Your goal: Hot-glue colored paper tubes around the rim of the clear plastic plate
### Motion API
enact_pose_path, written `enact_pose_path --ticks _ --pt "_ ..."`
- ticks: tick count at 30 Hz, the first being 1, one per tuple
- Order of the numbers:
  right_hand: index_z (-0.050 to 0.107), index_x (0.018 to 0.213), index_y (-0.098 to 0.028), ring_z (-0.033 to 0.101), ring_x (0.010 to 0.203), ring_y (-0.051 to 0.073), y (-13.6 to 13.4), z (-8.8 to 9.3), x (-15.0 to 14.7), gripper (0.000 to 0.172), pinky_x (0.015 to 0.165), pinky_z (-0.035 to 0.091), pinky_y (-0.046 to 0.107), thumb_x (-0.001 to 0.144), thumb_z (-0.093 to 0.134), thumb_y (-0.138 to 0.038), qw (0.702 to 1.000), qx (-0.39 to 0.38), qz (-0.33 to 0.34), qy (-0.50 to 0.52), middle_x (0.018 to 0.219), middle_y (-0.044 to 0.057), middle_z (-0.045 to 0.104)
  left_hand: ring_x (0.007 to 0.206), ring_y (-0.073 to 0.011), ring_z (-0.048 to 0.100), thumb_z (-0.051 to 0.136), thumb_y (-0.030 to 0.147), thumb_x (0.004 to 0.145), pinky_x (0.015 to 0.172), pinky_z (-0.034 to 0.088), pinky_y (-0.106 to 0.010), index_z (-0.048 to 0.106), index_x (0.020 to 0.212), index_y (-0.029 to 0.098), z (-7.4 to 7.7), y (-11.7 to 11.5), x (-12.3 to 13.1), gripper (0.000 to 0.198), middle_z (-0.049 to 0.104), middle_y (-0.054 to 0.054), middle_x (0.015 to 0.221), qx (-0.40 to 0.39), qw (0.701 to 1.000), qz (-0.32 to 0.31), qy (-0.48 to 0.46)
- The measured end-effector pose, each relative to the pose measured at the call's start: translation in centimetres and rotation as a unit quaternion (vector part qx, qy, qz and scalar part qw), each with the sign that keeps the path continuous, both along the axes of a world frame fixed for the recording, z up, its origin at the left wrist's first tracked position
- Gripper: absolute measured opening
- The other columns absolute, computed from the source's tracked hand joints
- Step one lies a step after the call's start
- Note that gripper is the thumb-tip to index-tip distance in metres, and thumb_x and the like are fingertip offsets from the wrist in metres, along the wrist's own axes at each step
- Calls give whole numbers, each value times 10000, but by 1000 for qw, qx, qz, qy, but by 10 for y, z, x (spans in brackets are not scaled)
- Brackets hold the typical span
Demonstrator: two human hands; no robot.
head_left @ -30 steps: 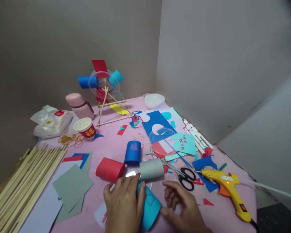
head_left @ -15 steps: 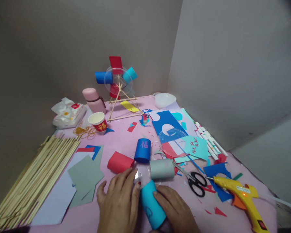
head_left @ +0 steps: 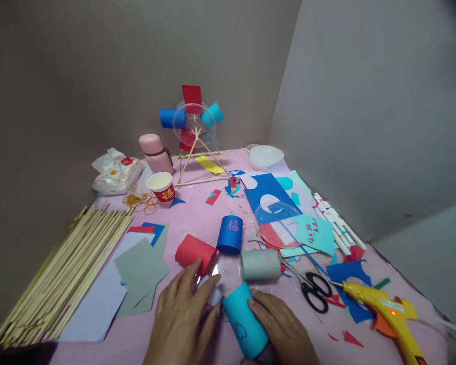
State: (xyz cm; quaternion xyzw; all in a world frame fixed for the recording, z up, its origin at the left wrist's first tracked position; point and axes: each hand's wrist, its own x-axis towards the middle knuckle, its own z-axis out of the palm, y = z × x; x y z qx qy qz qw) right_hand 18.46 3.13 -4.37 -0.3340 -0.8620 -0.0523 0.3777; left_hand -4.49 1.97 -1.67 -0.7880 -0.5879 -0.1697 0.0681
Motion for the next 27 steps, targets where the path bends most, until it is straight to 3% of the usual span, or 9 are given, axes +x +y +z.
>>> enact_pose_path --ticks 3,10,12,19,27 --pt "543 1235 -149 710 869 229 -2 -5 0 695 712 574 282 802 473 -688 1000 -14 -2 -2 1024 117 744 1137 -295 559 559 364 850 846 531 -462 540 1251 347 -1 -1 -2 402 530 -88 1329 -8 1000 7 -10" --pt "504 1269 -162 693 930 279 -12 -36 -7 735 748 574 363 794 428 -719 998 -51 -42 22 1094 146 717 1132 -293 567 564 356 847 838 540 -451 563 1229 344 1 -1 -3 383 551 -76 1322 -10 1000 8 -25" --pt "502 1275 -160 697 922 283 -11 -35 -7 750 734 578 366 792 419 -728 998 -50 -43 23 1085 148 721 1135 -292 564 570 353 843 846 535 -453 564 1228 344 1 -2 -3 385 549 -73 1326 -8 1000 10 -26" --pt "564 1177 -136 724 865 236 -3 -6 0 621 695 595 293 814 510 -637 999 -29 -13 -27 1034 132 746 1154 -303 532 589 326 829 853 517 -466 577 1213 302 5 0 7 385 533 -101 1338 17 1000 -18 -10" --pt "527 1259 -156 673 1008 266 -6 -28 6 676 822 555 331 794 532 -646 997 -60 -19 -35 1148 145 697 1143 -295 542 562 327 839 845 501 -464 623 1140 326 8 4 10 307 564 -67 1332 31 999 -30 -11"
